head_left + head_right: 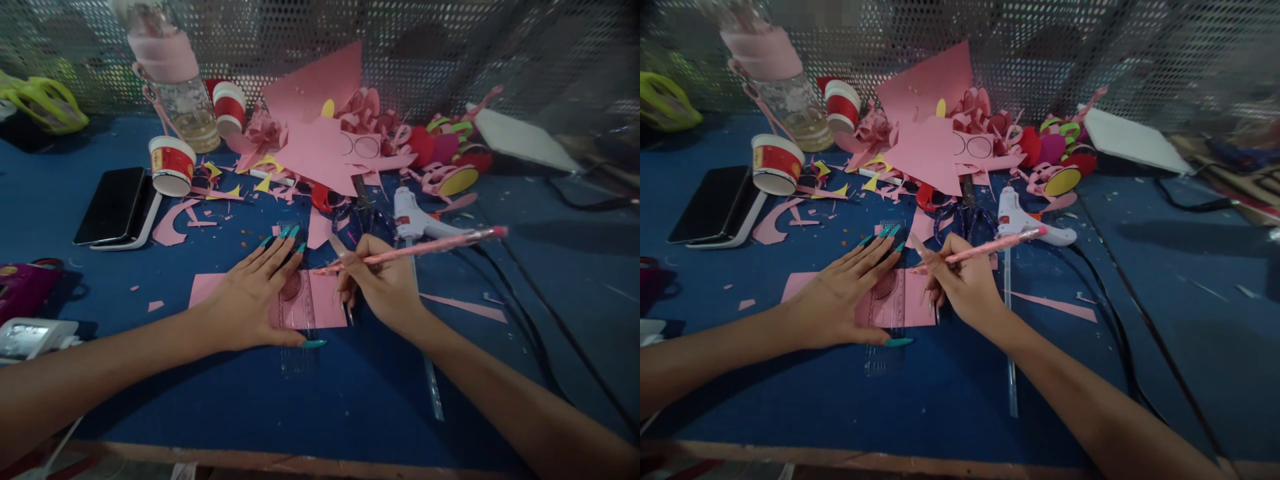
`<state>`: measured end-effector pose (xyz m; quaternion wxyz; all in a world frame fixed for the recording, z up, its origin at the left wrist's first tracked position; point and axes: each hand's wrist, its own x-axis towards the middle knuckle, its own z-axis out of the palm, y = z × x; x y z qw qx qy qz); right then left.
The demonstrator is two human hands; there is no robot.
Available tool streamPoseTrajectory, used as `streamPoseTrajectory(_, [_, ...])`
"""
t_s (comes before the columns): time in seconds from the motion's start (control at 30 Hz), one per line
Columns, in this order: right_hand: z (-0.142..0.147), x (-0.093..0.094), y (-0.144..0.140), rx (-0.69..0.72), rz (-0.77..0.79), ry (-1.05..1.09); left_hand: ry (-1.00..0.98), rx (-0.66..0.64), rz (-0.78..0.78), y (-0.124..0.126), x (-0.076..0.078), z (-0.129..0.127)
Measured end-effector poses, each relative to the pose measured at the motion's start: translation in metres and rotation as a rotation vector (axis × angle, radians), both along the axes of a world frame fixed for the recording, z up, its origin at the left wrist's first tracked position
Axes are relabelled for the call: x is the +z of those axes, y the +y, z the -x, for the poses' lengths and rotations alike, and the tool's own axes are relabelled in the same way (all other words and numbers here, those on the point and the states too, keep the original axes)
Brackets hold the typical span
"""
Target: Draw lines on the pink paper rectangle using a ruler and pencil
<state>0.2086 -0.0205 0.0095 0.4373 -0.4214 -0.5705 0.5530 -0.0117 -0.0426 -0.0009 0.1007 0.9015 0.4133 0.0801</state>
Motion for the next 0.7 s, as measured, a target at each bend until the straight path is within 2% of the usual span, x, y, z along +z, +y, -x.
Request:
streamPoseTrajectory(0.4, [0.0011,-0.0034,0.0001,0.108,-0.029,-0.052,-0.029,-0.010,-0.023,0.0005,-0.0054,0.0023])
streamPoseTrajectory(0.7, [-0.0046,0.0015,-0.0025,0.188,-0.373,-0.361,-0.076,-0.031,-0.067,0.0000,-0.0063,0.0038])
